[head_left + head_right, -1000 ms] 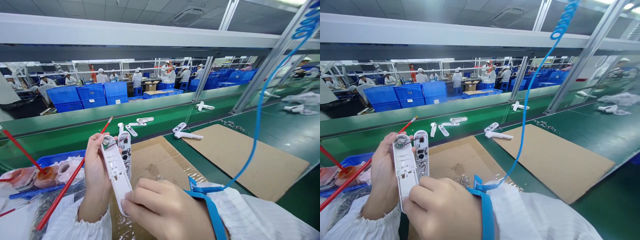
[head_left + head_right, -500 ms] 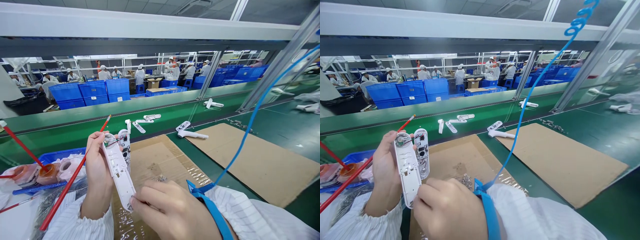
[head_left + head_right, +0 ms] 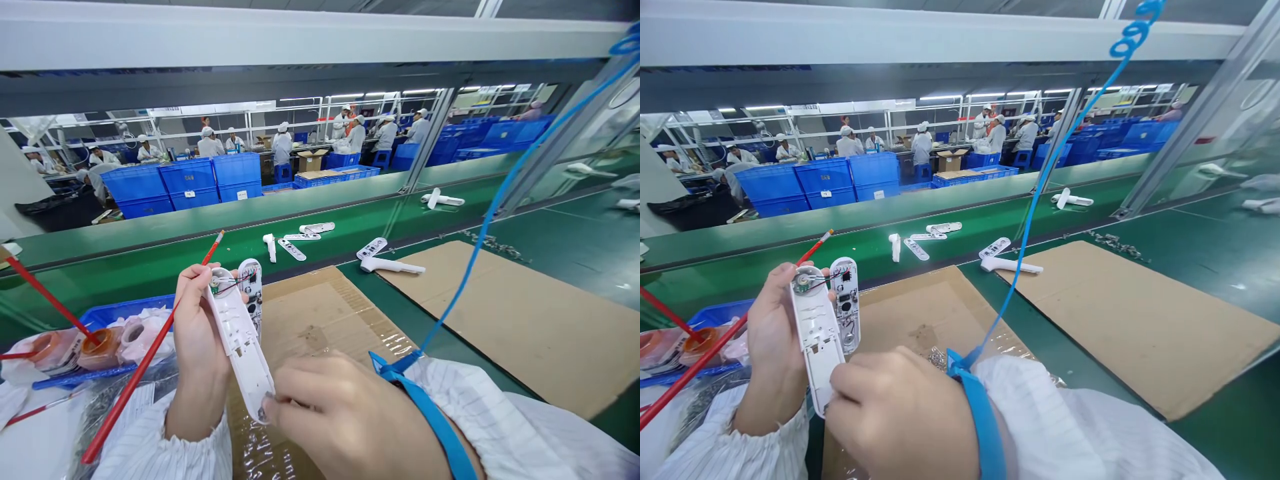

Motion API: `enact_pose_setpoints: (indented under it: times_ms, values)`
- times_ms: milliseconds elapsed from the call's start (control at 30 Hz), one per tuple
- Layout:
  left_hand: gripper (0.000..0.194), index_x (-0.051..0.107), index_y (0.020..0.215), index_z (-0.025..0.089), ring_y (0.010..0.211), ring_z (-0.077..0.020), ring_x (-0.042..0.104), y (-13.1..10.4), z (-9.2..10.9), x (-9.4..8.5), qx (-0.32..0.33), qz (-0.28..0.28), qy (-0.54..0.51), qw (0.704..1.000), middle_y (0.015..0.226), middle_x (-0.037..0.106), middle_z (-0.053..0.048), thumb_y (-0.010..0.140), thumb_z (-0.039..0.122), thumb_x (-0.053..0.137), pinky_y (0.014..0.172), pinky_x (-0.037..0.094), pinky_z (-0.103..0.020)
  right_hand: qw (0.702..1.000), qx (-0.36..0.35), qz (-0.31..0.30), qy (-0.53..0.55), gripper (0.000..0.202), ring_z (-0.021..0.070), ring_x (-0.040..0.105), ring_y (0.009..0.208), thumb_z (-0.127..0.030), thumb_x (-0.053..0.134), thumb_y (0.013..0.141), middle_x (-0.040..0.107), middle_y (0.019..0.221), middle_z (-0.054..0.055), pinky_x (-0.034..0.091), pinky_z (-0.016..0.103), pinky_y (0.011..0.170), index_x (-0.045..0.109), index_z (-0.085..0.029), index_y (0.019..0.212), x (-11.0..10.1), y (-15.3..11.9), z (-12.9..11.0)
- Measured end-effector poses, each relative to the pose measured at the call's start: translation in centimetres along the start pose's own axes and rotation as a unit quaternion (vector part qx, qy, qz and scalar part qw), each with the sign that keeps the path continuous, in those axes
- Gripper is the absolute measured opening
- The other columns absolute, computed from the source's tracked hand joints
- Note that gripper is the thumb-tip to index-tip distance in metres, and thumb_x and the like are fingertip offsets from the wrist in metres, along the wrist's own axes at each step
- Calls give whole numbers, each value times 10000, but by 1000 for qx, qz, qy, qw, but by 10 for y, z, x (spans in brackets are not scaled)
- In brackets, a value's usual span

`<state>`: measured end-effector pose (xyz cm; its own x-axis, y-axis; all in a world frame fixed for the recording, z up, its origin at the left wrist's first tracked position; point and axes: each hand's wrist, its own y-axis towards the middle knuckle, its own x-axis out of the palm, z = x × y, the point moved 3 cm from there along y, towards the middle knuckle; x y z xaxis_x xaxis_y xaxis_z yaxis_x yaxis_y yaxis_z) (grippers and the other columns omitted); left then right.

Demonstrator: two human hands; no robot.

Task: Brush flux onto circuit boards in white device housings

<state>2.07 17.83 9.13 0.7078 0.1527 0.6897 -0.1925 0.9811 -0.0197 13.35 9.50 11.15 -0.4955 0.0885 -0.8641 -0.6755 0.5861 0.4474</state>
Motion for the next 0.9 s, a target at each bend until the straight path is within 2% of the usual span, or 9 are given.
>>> enact_pose_setpoints:
  times_ms: [67,100,200,267,367,500,600,767,900]
  values:
    - [136,469,714,214,516,-124,540,0,-1,0,3,6,4,1000,741,533,31,648,232,586,428,438,-235,982,82,-4,168,116,55,390,468,-79,529,698,507,570,-13,268,188,396,601,-132,624,2,5,15]
    - [135,467,719,218,507,-125,538,0,-1,0,5,6,9,1000,740,534,30,651,236,583,423,435,-236,953,144,-13,267,59,39,392,454,-97,602,649,489,545,-36,287,163,400,586,-133,606,5,6,24]
    - [138,461,726,224,492,-128,530,-1,-1,-1,10,3,15,1000,735,533,30,656,247,578,426,432,-246,791,295,-106,524,173,20,419,399,-196,700,529,498,504,-63,291,122,345,561,-129,608,26,6,43]
    - [137,462,720,221,510,-128,528,0,0,-2,15,11,15,1000,740,531,29,655,250,579,445,435,-251,676,312,-160,648,147,24,461,377,-213,653,563,553,529,-37,300,113,311,585,-106,637,38,5,45]
    - [113,471,705,206,587,-130,532,4,0,-2,41,17,30,999,742,533,21,664,239,571,496,439,-242,587,310,-140,735,85,21,470,338,-150,606,557,590,524,-7,317,103,289,606,-69,583,49,5,48]
    - [102,478,687,182,671,-108,519,21,-6,-5,135,37,72,988,776,544,11,641,191,569,561,423,-212,581,355,-90,726,44,23,435,291,-102,598,504,580,443,1,273,111,252,595,-66,478,60,5,66]
    - [123,455,693,187,775,-124,519,40,-16,-16,193,79,109,972,799,542,2,635,222,558,617,406,-222,602,368,-95,702,41,16,432,313,-101,626,504,593,471,6,276,113,275,602,-68,504,68,10,90]
    - [121,455,760,212,860,-132,488,68,-42,-51,285,163,177,928,884,510,14,676,263,526,721,368,-259,749,427,-91,498,155,13,410,347,-110,546,701,512,449,-39,312,124,342,548,-91,547,79,37,154]
    - [125,473,710,197,813,-172,484,82,-72,-79,302,164,293,892,847,507,-7,663,292,540,693,372,-302,806,454,-72,373,147,43,491,476,-166,509,794,549,600,-15,413,164,453,553,-80,683,80,66,212]
